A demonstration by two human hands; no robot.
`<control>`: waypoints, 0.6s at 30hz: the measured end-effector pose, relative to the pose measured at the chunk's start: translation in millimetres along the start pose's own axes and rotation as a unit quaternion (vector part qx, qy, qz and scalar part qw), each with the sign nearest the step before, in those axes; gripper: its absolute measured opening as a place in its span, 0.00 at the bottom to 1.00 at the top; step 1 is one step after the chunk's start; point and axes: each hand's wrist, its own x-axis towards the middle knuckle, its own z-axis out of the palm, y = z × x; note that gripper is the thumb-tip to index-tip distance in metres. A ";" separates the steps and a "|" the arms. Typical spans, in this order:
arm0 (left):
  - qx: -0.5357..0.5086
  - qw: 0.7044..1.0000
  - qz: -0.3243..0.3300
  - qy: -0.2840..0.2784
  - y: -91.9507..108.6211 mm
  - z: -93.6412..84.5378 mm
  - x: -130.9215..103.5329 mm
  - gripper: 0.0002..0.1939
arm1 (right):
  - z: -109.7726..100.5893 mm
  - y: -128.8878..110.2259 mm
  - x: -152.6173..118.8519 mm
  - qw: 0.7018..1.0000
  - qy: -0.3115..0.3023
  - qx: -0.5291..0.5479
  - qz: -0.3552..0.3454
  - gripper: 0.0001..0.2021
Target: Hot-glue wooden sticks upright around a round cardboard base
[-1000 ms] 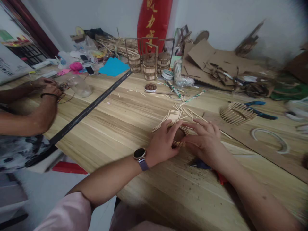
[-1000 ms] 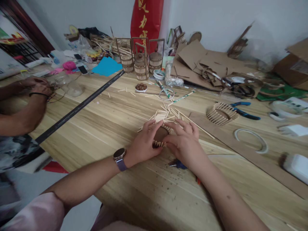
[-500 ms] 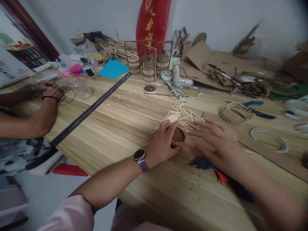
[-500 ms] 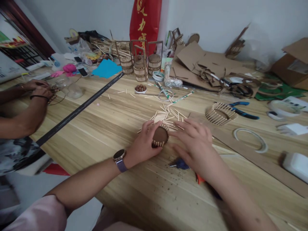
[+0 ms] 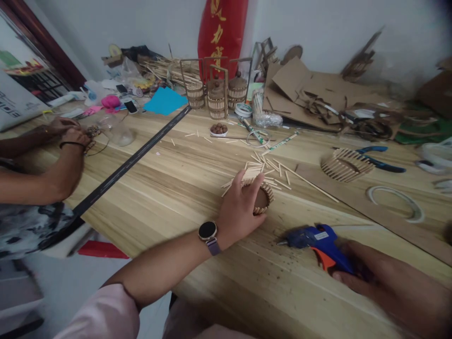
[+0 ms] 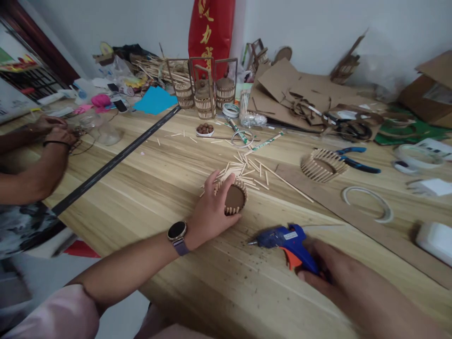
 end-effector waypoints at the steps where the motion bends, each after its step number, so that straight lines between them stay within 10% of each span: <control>1: 0.000 1.000 -0.002 0.001 0.4 0.1 -0.1 0.51 | -2.4 -0.1 3.5 0.999 -0.044 0.015 -0.002 0.10; 5: -0.004 1.000 -0.006 -0.001 1.1 -0.8 -0.4 0.49 | -10.1 8.1 13.2 0.995 -0.095 0.030 0.024 0.12; 11: -0.011 1.000 -0.002 -0.002 -1.1 -1.1 -0.6 0.49 | -9.8 19.6 16.7 0.983 0.031 0.181 0.026 0.16; 18: -0.034 0.999 -0.005 -0.009 -2.2 -1.7 -1.9 0.50 | -12.2 -9.8 15.7 0.913 0.118 0.346 0.182 0.18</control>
